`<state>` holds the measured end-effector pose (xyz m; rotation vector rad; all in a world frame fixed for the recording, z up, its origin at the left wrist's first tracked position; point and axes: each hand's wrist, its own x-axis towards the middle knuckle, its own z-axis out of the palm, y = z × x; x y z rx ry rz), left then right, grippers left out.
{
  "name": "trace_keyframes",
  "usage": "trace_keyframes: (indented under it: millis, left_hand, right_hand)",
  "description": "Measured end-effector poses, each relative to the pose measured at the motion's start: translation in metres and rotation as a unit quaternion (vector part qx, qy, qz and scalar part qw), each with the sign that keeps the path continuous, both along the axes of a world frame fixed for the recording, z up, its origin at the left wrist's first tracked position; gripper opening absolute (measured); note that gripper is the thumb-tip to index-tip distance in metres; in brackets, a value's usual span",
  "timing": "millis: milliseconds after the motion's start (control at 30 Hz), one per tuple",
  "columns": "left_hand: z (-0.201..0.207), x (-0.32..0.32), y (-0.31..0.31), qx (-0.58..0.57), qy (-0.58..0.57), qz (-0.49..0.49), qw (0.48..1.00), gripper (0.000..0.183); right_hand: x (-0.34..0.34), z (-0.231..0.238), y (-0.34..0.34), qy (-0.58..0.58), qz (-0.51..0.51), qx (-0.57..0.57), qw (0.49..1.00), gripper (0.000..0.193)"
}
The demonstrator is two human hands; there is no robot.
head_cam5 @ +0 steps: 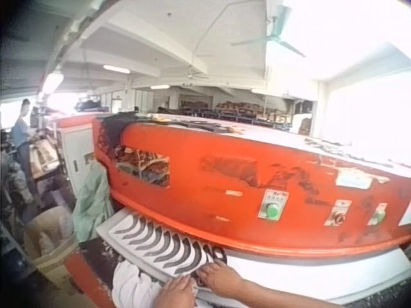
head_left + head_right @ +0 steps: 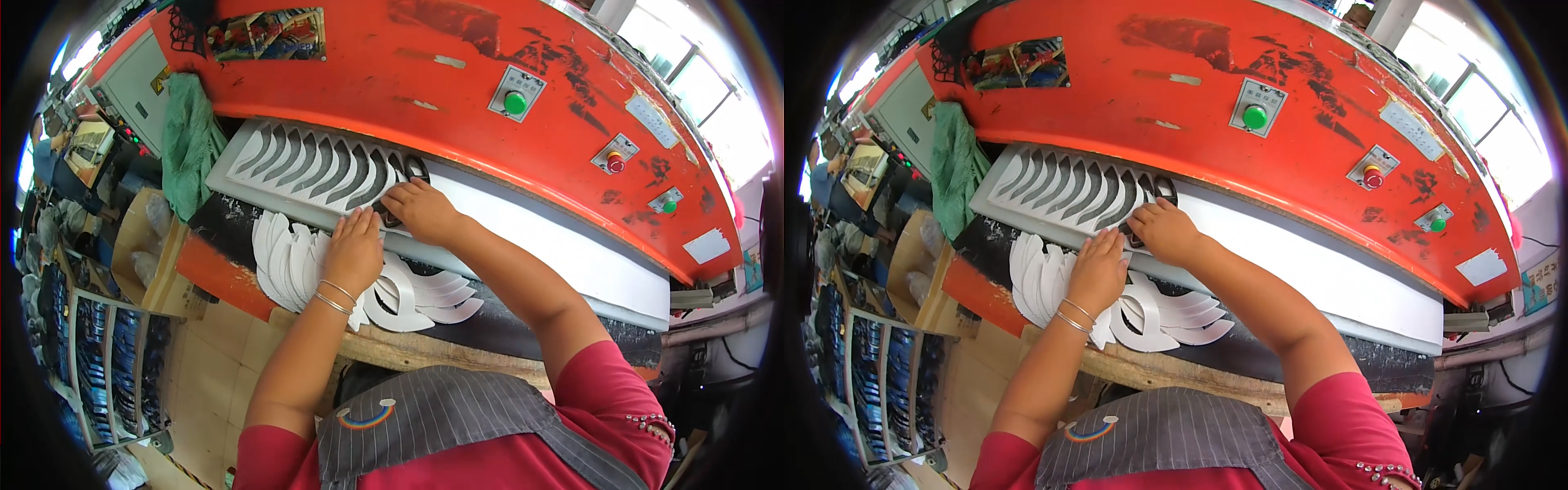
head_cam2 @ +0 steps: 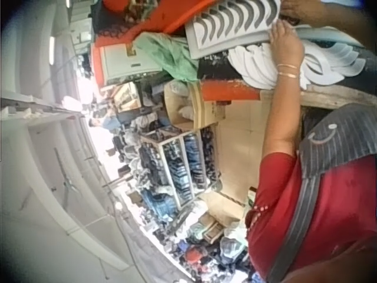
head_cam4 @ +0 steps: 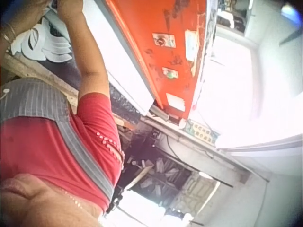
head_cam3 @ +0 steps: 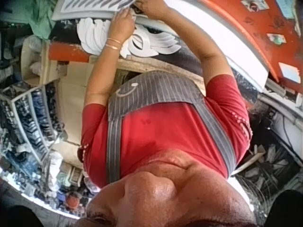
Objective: The operator uses a manual press machine to cut or shape white synthetic components for shoe assembly.
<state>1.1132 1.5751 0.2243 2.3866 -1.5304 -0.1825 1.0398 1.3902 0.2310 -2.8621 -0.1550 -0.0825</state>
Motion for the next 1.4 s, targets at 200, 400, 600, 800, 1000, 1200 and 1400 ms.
trace_keyframes:
  millis: [200, 400, 600, 800, 1000, 1200, 1400]
  left_hand:
    - [-0.019, -0.006, 0.037, 0.022, -0.026, -0.021, 0.999, 0.047]
    - [0.005, -0.016, 0.038, 0.082, 0.018, -0.034, 0.996, 0.052]
    - [0.071, -0.086, 0.038, -0.152, 0.521, -0.182, 0.82, 0.09]
    - [0.102, -0.115, 0.065, -0.051, 0.752, -0.075, 0.653, 0.051]
    - [0.112, -0.122, 0.08, 0.014, 0.76, -0.109, 0.641, 0.049]
    - [0.118, -0.131, 0.082, -0.033, 0.645, -0.106, 0.756, 0.045]
    - [0.113, -0.13, 0.07, -0.211, 0.62, 0.046, 0.754, 0.034]
  right_hand:
    - [0.009, 0.02, 0.009, 0.169, 0.018, 0.051, 0.984, 0.022]
    - [-0.075, 0.126, 0.006, 0.044, -0.076, 0.288, 0.954, 0.048]
    - [-0.155, 0.136, 0.062, -0.004, -0.214, 0.536, 0.816, 0.048]
    - [-0.195, 0.11, 0.092, -0.013, -0.088, 0.47, 0.878, 0.055]
    - [-0.225, 0.095, 0.119, 0.084, -0.106, 0.515, 0.846, 0.056]
    - [-0.215, 0.091, 0.137, 0.092, -0.172, 0.452, 0.871, 0.051]
    - [-0.191, 0.1, 0.123, 0.089, -0.182, 0.749, 0.63, 0.058]
